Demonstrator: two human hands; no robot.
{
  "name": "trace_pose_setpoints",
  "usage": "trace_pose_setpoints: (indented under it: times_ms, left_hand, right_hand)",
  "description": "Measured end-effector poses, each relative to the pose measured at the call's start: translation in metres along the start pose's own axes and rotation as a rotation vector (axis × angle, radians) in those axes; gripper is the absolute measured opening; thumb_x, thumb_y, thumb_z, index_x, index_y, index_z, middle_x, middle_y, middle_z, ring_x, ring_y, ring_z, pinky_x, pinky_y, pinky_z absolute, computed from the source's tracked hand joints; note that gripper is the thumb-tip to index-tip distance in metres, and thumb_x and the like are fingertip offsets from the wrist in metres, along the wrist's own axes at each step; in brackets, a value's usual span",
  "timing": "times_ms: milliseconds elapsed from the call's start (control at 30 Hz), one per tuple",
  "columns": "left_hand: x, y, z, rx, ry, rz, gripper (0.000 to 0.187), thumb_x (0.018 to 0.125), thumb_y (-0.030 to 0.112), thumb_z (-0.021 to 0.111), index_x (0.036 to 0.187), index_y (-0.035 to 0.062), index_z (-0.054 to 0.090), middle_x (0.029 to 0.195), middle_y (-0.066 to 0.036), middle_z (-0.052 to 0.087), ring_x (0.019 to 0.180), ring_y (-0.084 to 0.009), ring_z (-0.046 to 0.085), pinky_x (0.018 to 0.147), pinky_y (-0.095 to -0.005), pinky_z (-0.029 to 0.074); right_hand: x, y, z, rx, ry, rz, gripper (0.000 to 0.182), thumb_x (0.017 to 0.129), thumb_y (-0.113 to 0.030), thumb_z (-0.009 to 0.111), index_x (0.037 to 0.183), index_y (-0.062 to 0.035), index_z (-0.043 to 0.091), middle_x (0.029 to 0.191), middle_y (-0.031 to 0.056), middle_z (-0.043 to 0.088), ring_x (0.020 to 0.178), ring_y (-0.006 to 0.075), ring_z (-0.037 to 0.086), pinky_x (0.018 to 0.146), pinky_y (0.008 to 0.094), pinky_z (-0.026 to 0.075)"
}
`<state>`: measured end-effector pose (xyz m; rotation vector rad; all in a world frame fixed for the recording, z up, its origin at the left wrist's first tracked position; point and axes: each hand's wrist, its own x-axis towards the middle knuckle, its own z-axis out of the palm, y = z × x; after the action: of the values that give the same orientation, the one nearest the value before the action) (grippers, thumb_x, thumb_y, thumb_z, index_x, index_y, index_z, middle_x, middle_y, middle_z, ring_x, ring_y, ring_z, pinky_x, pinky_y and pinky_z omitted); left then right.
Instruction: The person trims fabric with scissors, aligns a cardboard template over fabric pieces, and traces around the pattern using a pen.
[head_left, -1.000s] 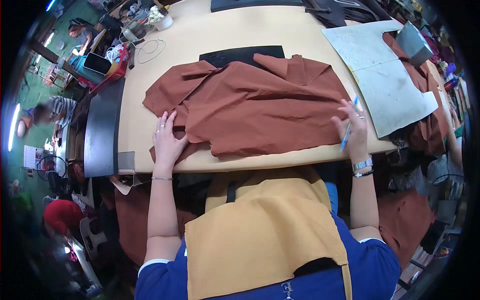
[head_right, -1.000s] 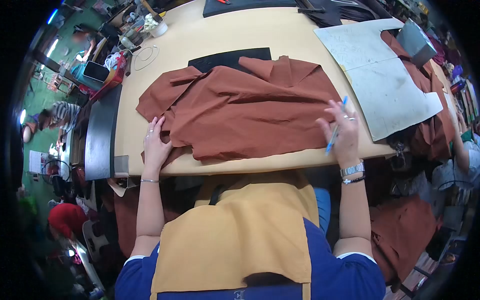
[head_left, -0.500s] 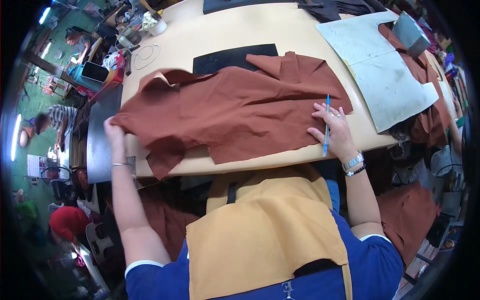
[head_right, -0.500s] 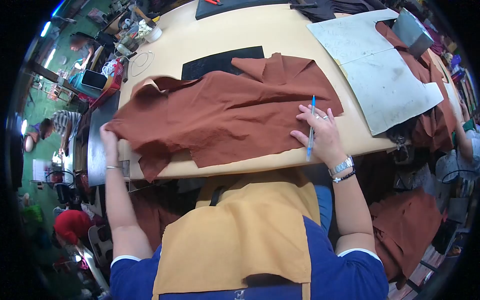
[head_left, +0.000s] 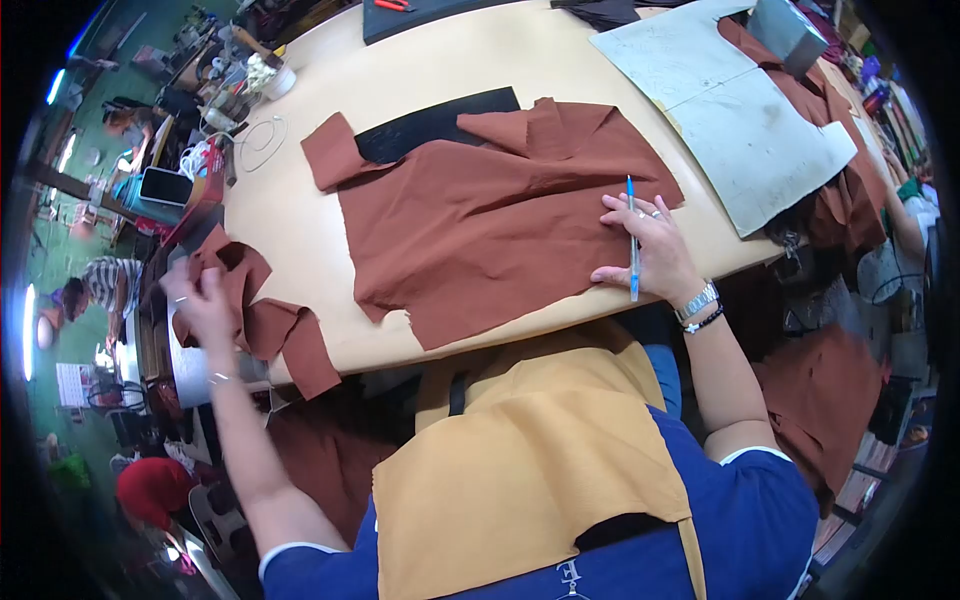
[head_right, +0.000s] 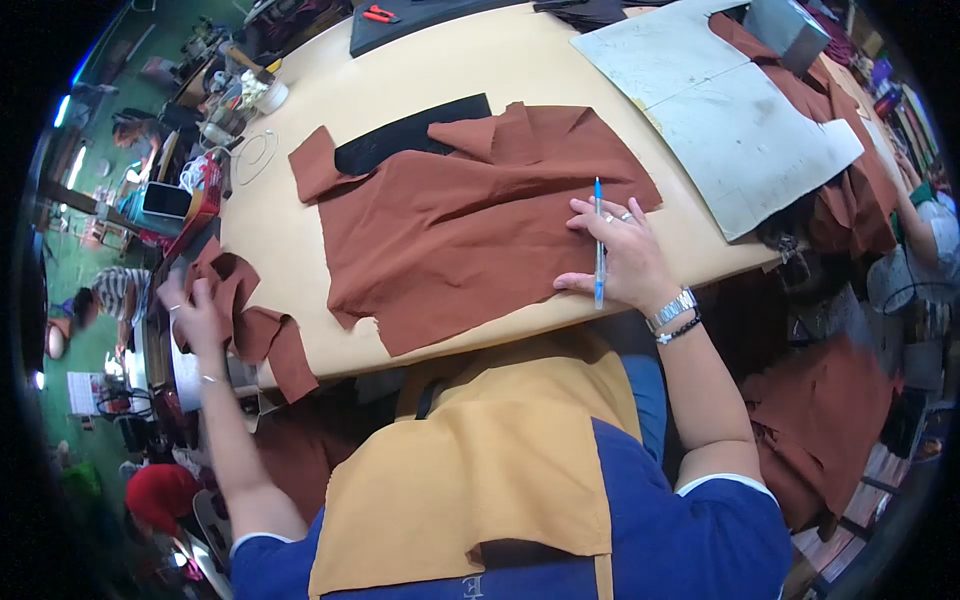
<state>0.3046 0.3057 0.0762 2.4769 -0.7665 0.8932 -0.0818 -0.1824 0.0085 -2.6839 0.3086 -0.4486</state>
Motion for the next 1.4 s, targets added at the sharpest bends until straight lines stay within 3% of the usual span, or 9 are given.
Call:
trace_pose_setpoints:
  times_ms: [33,133,200,333,700,900,1100,1300,1400]
  left_hand:
    - [-0.016,0.082,0.007,-0.342,-0.099,0.010,0.049,0.085,0.021,0.068,0.124,-0.0038,0.052,0.124,-0.021,0.053,0.113,-0.0350,0.052,0.100,-0.0406,0.040]
    - [-0.087,0.212,0.011,-0.364,-0.540,0.423,0.064,0.070,0.043,0.080,0.121,0.0092,0.060,0.128,-0.015,0.056,0.124,-0.0332,0.050,0.104,-0.0515,0.034]
    - [-0.127,0.244,0.024,-0.392,-0.676,0.353,0.058,0.067,0.041,0.083,0.114,0.0139,0.066,0.127,-0.009,0.059,0.126,-0.0327,0.049,0.106,-0.0570,0.030]
    - [-0.139,0.245,0.031,-0.503,-0.651,0.247,0.027,0.075,0.037,0.077,0.094,0.0183,0.073,0.124,-0.001,0.062,0.125,-0.0268,0.050,0.106,-0.0578,0.029]
    - [-0.134,0.238,0.045,-0.755,-0.576,0.129,0.015,0.081,0.020,0.073,0.087,0.0080,0.068,0.103,-0.005,0.067,0.104,-0.0259,0.059,0.098,-0.0503,0.039]
    - [-0.127,0.266,0.038,-0.533,-0.406,0.198,0.023,0.078,0.027,0.075,0.082,0.0076,0.063,0.101,-0.006,0.064,0.098,-0.0281,0.057,0.090,-0.0432,0.041]
    - [-0.136,0.274,0.056,-0.384,-0.333,0.245,0.025,0.084,0.025,0.069,0.100,0.0085,0.059,0.097,-0.006,0.062,0.097,-0.0267,0.057,0.088,-0.0469,0.040]
    - [-0.121,0.264,0.058,-0.511,-0.326,0.103,0.028,0.085,0.027,0.071,0.097,0.0082,0.053,0.083,-0.010,0.061,0.078,-0.0301,0.061,0.074,-0.0412,0.046]
    - [-0.095,0.259,0.033,-0.522,-0.342,0.223,0.033,0.078,0.021,0.076,0.097,0.0092,0.052,0.075,-0.011,0.059,0.066,-0.0313,0.061,0.058,-0.0391,0.048]
  right_hand:
    - [0.000,0.000,0.000,0.002,-0.001,0.006,0.066,0.065,-0.050,0.082,0.111,-0.0068,0.062,0.132,0.0056,0.058,0.126,0.0272,0.050,0.109,0.0591,0.029]
    - [0.000,0.001,0.001,-0.001,-0.015,0.011,0.071,0.063,-0.052,0.082,0.113,-0.0064,0.062,0.133,0.0075,0.057,0.127,0.0278,0.049,0.109,0.0601,0.028]
    - [0.002,0.001,0.003,-0.003,-0.029,0.006,0.074,0.062,-0.055,0.082,0.114,-0.0063,0.061,0.133,0.0098,0.056,0.127,0.0294,0.048,0.108,0.0611,0.028]
    - [0.002,-0.008,0.001,-0.049,-0.049,-0.018,0.082,0.057,-0.060,0.081,0.116,-0.0070,0.061,0.135,0.0147,0.054,0.129,0.0354,0.045,0.106,0.0651,0.027]
    - [0.002,-0.017,0.006,-0.046,-0.030,0.035,0.082,0.056,-0.064,0.080,0.116,-0.0102,0.060,0.137,0.0164,0.053,0.130,0.0342,0.046,0.106,0.0668,0.026]
    - [0.002,-0.022,0.015,-0.040,0.048,-0.001,0.053,0.069,-0.048,0.080,0.103,-0.0100,0.063,0.130,0.0161,0.058,0.124,0.0324,0.051,0.103,0.0642,0.031]
    - [0.008,-0.027,0.023,-0.046,0.246,-0.189,0.018,0.082,-0.022,0.072,0.091,-0.0111,0.062,0.092,0.0093,0.068,0.088,0.0248,0.064,0.093,0.0492,0.044]
    - [0.014,-0.028,0.005,-0.105,0.157,-0.432,0.021,0.075,-0.006,0.064,0.095,-0.0117,0.061,0.078,0.0062,0.064,0.063,0.0249,0.062,0.058,0.0370,0.047]
    - [0.015,-0.026,-0.005,-0.096,0.125,-0.454,0.027,0.072,-0.005,0.062,0.098,-0.0118,0.061,0.079,0.0071,0.065,0.065,0.0260,0.063,0.058,0.0373,0.049]
